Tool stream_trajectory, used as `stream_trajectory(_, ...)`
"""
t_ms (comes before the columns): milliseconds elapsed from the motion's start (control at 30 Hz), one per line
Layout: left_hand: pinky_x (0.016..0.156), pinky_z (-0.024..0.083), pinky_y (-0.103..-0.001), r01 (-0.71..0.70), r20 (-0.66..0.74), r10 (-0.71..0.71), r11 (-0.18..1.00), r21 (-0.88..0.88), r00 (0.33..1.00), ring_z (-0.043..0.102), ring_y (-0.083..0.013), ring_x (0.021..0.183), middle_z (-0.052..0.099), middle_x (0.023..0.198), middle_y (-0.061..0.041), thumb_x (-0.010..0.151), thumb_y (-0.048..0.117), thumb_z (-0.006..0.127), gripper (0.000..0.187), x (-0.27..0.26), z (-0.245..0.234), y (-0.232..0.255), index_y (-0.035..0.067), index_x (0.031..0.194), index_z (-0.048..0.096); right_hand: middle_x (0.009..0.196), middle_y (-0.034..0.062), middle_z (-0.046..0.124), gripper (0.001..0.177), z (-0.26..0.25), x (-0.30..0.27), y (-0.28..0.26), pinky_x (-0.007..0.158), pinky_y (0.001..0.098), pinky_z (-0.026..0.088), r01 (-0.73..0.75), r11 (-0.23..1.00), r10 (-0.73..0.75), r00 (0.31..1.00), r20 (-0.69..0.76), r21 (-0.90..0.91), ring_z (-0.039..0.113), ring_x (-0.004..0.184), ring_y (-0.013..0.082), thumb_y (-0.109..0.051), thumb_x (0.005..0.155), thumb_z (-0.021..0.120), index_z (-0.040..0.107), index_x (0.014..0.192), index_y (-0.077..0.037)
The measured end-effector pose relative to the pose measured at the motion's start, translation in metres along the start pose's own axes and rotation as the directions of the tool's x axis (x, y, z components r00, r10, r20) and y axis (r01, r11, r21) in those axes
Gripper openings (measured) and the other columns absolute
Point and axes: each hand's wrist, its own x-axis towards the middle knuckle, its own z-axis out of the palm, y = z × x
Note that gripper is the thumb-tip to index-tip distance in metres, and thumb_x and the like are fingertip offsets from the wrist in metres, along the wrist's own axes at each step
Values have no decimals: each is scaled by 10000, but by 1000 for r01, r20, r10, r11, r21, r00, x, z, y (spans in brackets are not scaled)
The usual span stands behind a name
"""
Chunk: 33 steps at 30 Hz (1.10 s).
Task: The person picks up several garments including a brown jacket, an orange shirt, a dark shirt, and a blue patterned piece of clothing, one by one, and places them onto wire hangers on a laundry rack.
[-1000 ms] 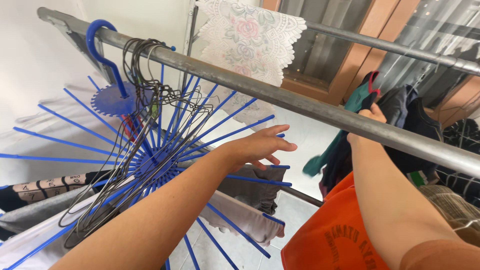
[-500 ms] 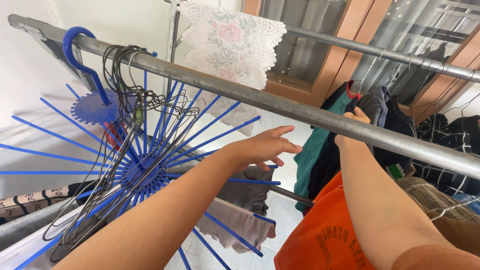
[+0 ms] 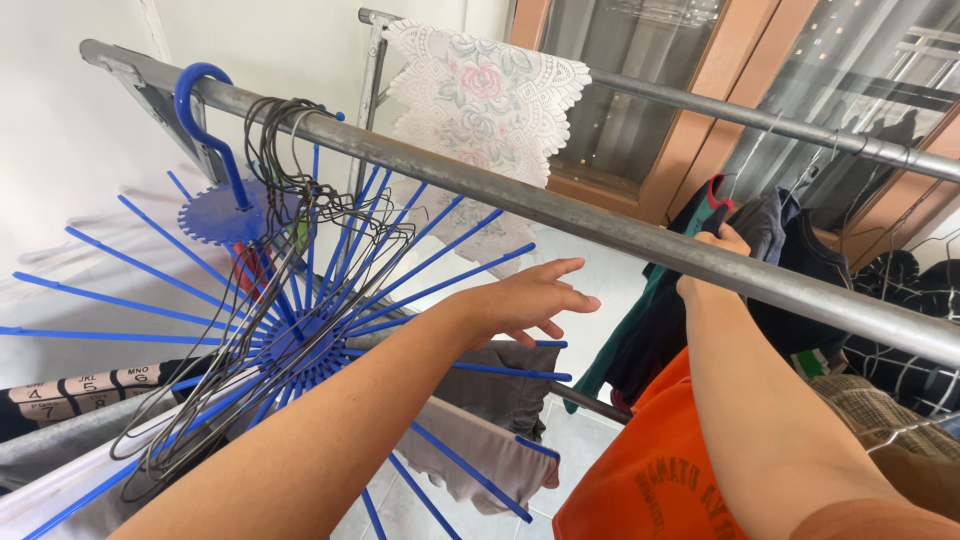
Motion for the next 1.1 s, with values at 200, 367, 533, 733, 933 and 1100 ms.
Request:
stream_trajectory(200, 1009, 486, -554, 20, -15, -19, 999, 44, 1000, 634, -343, 1228, 376, 1587, -136, 821, 501, 587, 928, -5, 1, 1, 253, 1611, 167, 1226, 203, 470, 556, -1, -2, 8, 863, 441, 470, -11, 998, 9, 999, -33, -66, 479, 1053, 324, -123, 842, 645, 546, 1375, -4)
stream_trajectory(367, 996, 488, -547, 17, -15, -17, 999, 38, 1000, 640, -325, 1199, 403, 1576, -131, 823, 499, 589, 919, -12, 0, 0, 248, 1611, 186, 1288, 226, 426, 596, 0, -7, 8, 913, 473, 455, -9, 983, -5, 997, -78, -181, 448, 1126, 360, -157, 831, 673, 520, 1386, -3)
stream_trajectory(533, 949, 509, -491, 46, -15, -46, 999, 17, 999, 659, -289, 1142, 459, 1559, -76, 836, 499, 594, 896, -30, 2, 0, 265, 1609, 205, 1349, 250, 382, 640, -7, -37, -1, 962, 506, 440, -47, 859, -47, 984, -171, -509, 417, 1199, 397, -190, 821, 701, 493, 1396, -2)
stream_trajectory(733, 899, 523, -441, 90, -24, -92, 993, -71, 996, 667, -227, 1052, 575, 1503, -10, 864, 473, 568, 826, -73, 10, -13, 315, 1599, 224, 1423, 278, 329, 699, 18, -111, -31, 1021, 545, 422, -19, 606, -127, 985, -120, -796, 379, 1287, 441, -230, 808, 734, 460, 1409, 0)
stream_trajectory(933, 905, 531, -436, 148, -137, -170, 976, -160, 976, 686, -214, 1045, 561, 1452, 0, 874, 404, 596, 623, -147, 23, -41, 267, 1476, 521, 1387, 256, 372, 718, 40, -240, -53, 1024, 532, 422, 267, 645, -180, 964, 198, -716, 431, 1266, 444, -148, 703, 728, 481, 1371, -61)
stream_trajectory(1100, 933, 516, -441, 183, -198, -243, 942, -282, 950, 689, -195, 1068, 619, 1416, 3, 895, 370, 561, 528, -225, 49, -70, 241, 1407, 588, 1290, 255, 460, 643, 21, -361, -46, 1022, 447, 433, 480, 734, -180, 819, 545, -480, 517, 1193, 426, -104, 710, 688, 529, 1332, -94)
